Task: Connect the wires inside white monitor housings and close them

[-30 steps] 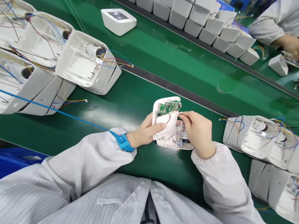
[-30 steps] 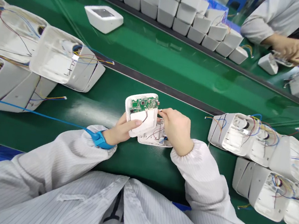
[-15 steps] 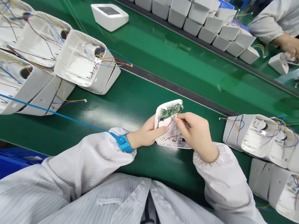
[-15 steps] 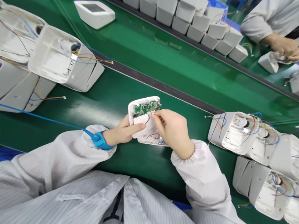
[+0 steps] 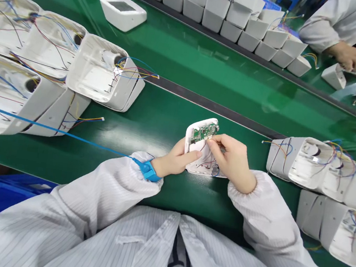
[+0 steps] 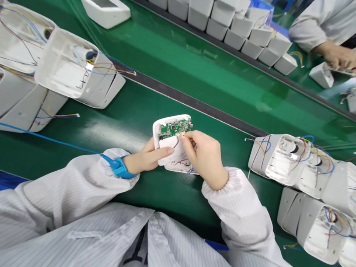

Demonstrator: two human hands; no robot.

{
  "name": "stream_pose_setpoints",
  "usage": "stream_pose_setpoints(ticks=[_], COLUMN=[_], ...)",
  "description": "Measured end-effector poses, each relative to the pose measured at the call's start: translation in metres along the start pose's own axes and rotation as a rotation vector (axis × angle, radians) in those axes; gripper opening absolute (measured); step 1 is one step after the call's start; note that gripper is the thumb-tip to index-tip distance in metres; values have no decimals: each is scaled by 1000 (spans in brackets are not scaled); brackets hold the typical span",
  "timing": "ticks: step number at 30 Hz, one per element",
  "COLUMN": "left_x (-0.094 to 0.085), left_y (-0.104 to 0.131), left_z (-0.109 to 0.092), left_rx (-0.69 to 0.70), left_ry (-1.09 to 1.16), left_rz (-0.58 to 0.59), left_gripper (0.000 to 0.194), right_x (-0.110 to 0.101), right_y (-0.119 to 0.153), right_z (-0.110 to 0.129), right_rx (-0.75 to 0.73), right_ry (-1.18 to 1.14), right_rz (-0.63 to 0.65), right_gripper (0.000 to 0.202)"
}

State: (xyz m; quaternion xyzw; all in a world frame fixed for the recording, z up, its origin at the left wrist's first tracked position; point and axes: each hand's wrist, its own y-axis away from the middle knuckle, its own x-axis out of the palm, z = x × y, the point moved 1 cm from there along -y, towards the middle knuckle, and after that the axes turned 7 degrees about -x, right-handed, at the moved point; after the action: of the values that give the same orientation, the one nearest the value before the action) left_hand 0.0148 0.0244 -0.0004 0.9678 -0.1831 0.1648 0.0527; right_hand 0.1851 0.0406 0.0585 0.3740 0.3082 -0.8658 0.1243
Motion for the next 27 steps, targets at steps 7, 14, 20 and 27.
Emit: stream_pose_setpoints(ticks=[7, 14, 20, 27], left_x=[2, 1, 0, 2], left_y=[-1, 1, 1, 4], left_z=[-2, 2, -1, 1], left_rx=[2, -33, 14, -19], left_ry=[69, 38, -32, 3], left_rz=[18, -12, -25, -12], left_gripper=[49, 47, 46, 48], right_x=[4, 8, 7, 13], right_y=[1, 1, 1, 4], right_z=[4, 7, 4, 4], right_rx=[-50, -114, -94, -99], right_ry=[185, 425, 359, 290], right_rz=[-1, -27, -109, -127], right_gripper=[23, 28, 21, 26])
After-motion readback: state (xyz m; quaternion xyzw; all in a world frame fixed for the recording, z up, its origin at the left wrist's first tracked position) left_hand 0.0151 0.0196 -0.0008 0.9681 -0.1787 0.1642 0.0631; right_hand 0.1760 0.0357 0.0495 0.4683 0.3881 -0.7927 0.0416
